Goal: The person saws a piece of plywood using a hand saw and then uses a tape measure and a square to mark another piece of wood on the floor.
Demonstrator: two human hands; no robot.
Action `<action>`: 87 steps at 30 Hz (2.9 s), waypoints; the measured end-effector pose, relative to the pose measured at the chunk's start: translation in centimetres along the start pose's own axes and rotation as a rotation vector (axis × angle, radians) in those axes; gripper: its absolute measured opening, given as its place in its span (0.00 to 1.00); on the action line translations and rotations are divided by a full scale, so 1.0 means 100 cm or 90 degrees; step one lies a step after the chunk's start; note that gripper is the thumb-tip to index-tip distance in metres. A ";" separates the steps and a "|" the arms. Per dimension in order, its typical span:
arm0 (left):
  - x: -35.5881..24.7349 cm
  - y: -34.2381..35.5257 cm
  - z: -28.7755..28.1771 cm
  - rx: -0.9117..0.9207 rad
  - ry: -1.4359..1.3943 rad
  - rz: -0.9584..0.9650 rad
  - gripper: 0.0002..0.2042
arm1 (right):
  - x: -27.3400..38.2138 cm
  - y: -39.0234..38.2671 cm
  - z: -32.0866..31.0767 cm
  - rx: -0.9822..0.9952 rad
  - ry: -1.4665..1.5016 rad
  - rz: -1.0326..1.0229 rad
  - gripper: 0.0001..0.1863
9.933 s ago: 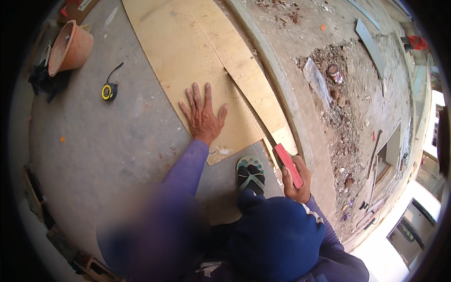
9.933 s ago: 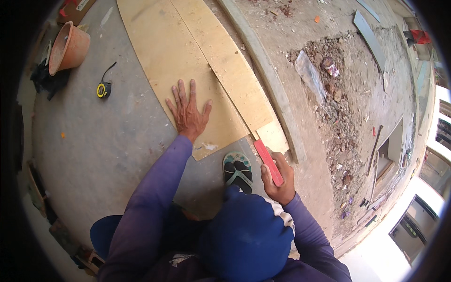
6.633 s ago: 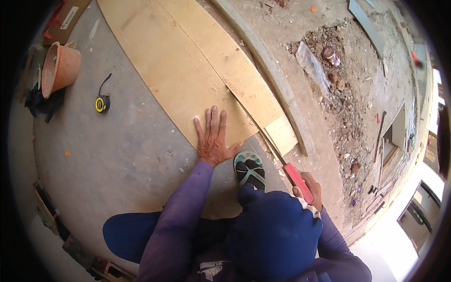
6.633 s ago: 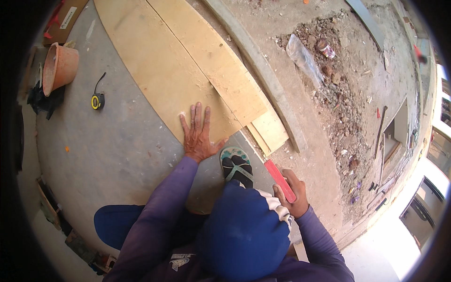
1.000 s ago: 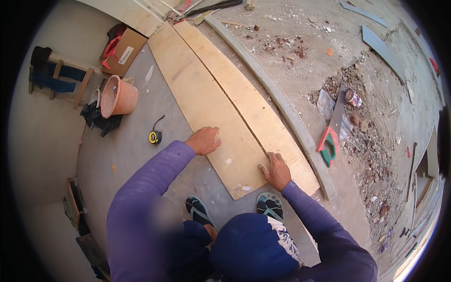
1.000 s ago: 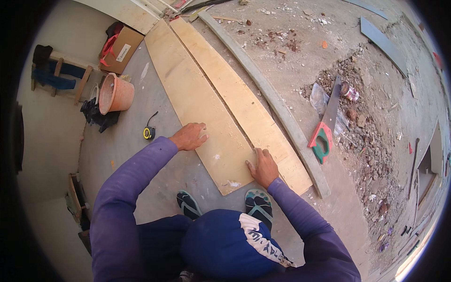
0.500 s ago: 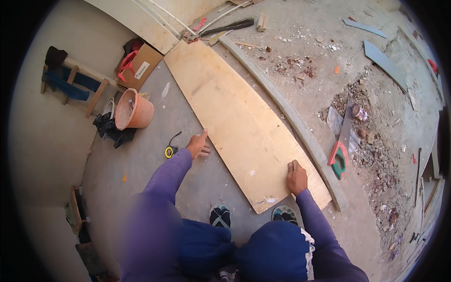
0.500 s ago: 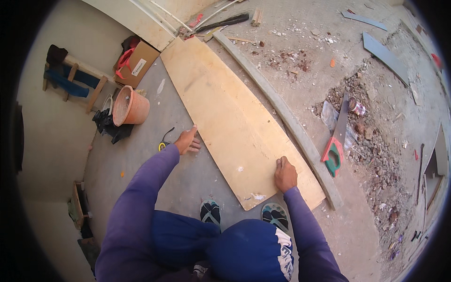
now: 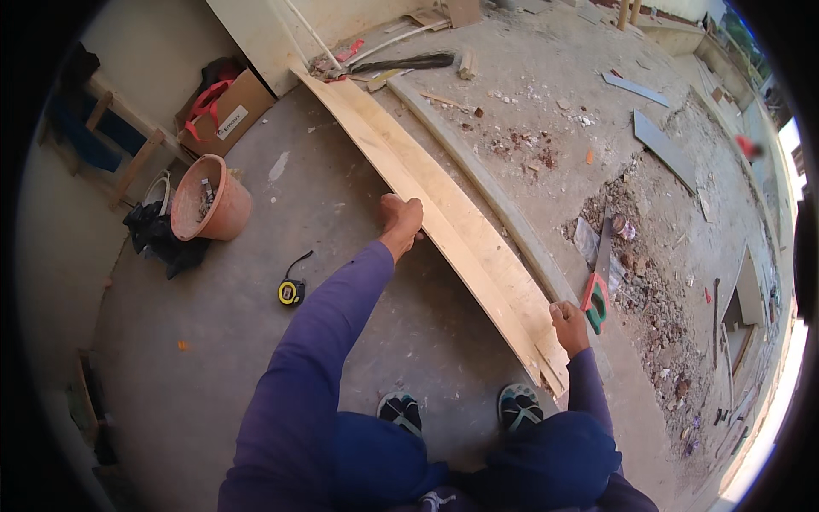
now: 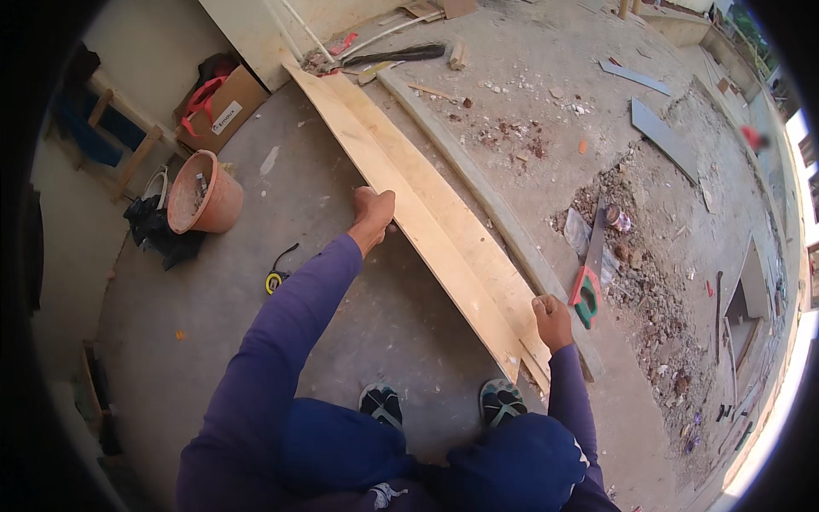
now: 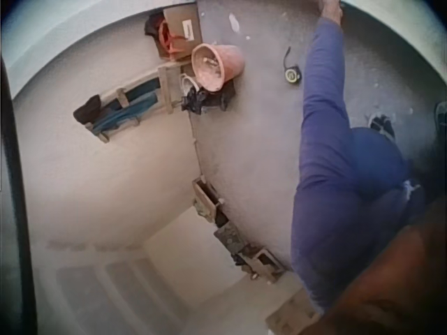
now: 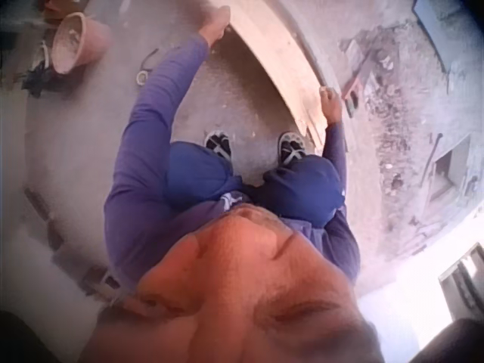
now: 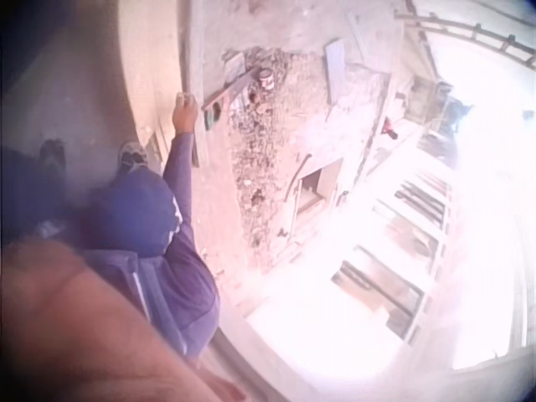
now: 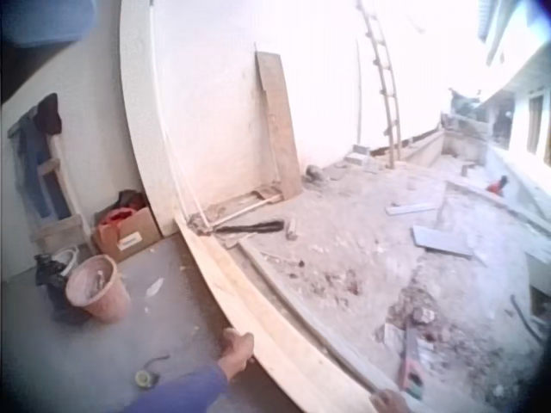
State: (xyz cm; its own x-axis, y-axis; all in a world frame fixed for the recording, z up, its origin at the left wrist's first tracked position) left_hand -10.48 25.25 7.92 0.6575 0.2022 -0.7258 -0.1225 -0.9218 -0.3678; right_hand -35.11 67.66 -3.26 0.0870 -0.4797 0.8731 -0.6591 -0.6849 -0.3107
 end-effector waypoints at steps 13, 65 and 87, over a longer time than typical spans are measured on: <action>0.153 0.009 0.024 0.302 -0.222 -0.154 0.20 | 0.038 -0.078 0.064 -0.051 -0.269 -0.098 0.30; 0.151 -0.031 0.002 0.219 0.361 0.102 0.24 | 0.250 -0.177 0.168 0.670 -0.187 0.050 0.17; 0.228 -0.032 -0.156 -0.038 0.313 0.227 0.12 | 0.210 -0.066 0.351 0.870 -0.372 -0.202 0.20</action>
State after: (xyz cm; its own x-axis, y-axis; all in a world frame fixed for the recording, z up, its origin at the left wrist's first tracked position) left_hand 16.53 27.65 1.65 0.8516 -0.2864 -0.4390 -0.3663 -0.9242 -0.1076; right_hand -2.75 42.87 3.92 0.5790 -0.1375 0.8037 0.5913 -0.6079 -0.5300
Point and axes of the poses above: each hand's wrist, its own y-axis towards the middle knuckle, its own z-axis out of the palm, x = y × z, the point moved 9 cm from there along y, towards the middle knuckle, and after that the axes turned 13 degrees about y, right-handed, at the moved point
